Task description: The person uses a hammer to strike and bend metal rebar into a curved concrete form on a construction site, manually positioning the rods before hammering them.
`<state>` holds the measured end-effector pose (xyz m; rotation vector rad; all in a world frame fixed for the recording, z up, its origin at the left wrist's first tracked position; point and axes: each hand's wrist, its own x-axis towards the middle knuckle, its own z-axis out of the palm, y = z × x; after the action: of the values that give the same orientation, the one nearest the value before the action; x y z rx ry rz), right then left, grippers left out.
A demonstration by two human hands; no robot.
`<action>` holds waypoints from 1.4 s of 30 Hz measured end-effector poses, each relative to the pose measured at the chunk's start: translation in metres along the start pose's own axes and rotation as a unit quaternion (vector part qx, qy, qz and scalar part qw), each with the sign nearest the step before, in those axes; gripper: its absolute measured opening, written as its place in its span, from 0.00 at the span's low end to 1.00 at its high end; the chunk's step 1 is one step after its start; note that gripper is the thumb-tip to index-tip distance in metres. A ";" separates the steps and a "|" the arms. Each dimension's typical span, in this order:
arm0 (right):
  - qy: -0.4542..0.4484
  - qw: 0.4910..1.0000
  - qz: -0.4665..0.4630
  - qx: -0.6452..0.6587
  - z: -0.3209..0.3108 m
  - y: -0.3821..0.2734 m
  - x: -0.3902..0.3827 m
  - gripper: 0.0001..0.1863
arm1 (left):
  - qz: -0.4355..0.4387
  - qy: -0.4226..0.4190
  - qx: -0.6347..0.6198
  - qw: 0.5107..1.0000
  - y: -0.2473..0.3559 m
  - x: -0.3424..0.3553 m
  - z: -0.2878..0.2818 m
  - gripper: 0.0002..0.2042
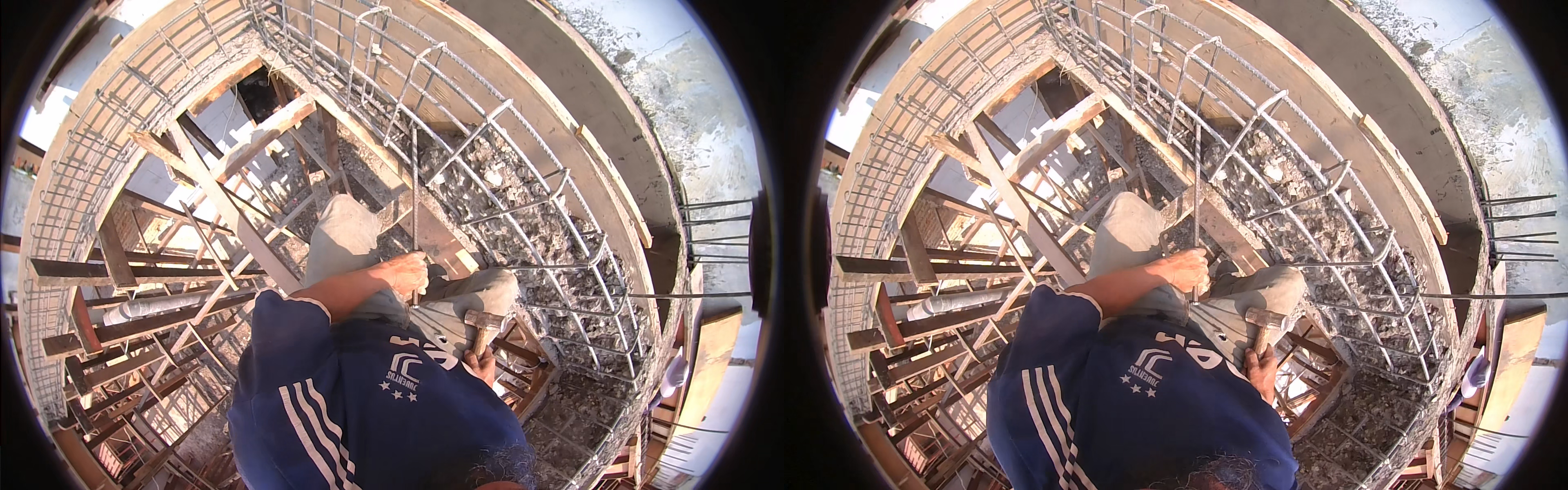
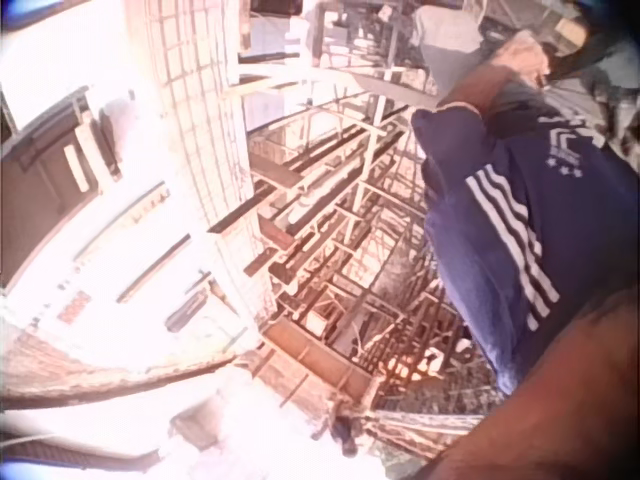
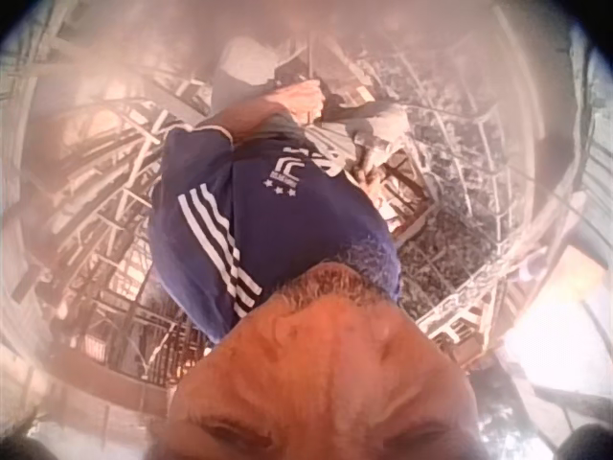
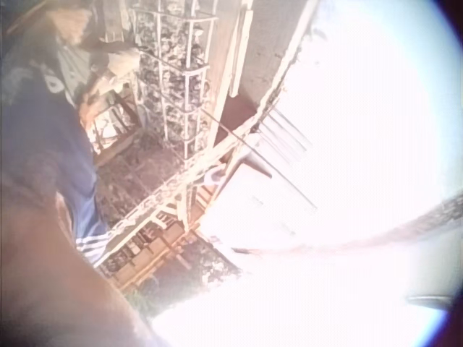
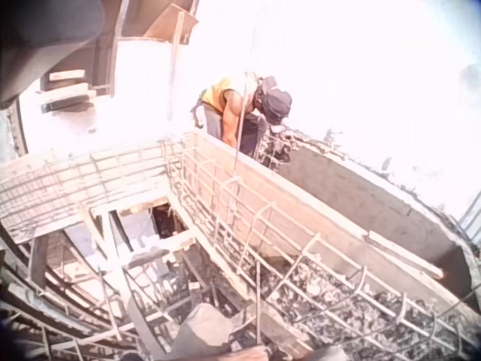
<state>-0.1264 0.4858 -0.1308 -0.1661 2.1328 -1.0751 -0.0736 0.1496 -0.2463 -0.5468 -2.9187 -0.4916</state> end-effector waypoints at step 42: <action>-0.123 0.979 0.020 0.163 -0.021 -0.007 0.024 0.09 | -0.591 0.211 -0.526 0.575 0.028 -0.128 -0.172 0.21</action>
<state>-0.1586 0.4851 -0.1310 -0.0933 1.7098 -1.2909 0.0669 0.0738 -0.1006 1.4228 -1.7161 -2.0690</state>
